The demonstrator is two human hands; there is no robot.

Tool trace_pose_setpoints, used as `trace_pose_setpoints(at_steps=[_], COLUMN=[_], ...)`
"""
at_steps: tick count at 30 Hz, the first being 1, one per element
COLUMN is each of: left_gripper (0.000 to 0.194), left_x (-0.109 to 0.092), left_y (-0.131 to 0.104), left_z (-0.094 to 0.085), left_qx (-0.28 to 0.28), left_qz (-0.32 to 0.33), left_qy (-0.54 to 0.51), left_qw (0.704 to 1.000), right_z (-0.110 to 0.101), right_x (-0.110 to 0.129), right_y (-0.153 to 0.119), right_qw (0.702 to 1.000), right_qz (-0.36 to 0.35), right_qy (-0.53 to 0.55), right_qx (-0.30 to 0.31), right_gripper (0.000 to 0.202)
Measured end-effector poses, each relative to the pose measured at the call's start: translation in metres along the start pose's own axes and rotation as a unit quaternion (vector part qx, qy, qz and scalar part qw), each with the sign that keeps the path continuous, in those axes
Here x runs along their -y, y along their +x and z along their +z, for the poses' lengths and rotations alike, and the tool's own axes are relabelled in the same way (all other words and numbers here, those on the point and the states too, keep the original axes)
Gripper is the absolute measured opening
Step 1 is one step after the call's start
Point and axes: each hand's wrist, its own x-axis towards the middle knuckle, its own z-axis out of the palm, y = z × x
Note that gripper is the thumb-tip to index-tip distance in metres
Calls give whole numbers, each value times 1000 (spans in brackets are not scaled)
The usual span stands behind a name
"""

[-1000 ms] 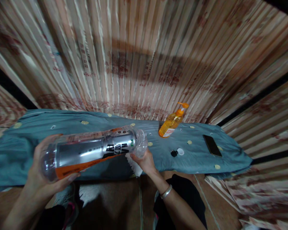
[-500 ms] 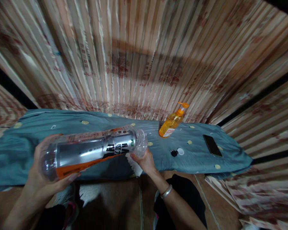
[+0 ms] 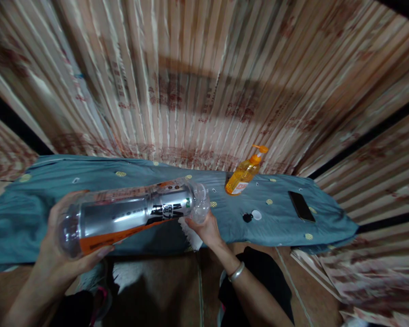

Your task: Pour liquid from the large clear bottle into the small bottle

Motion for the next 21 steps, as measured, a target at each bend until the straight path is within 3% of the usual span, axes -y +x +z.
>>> trace_pose_setpoints(at_steps=[21], left_gripper=[89], left_x=[0], left_y=[0], left_z=[-1], left_qx=[4], left_qz=[-2], left_qy=[6], left_qw=[1000], right_z=[-1], right_x=[2], right_y=[0], right_qw=[1000], right_qz=[-4], right_qy=[-4], right_qx=[-8], right_gripper=[36])
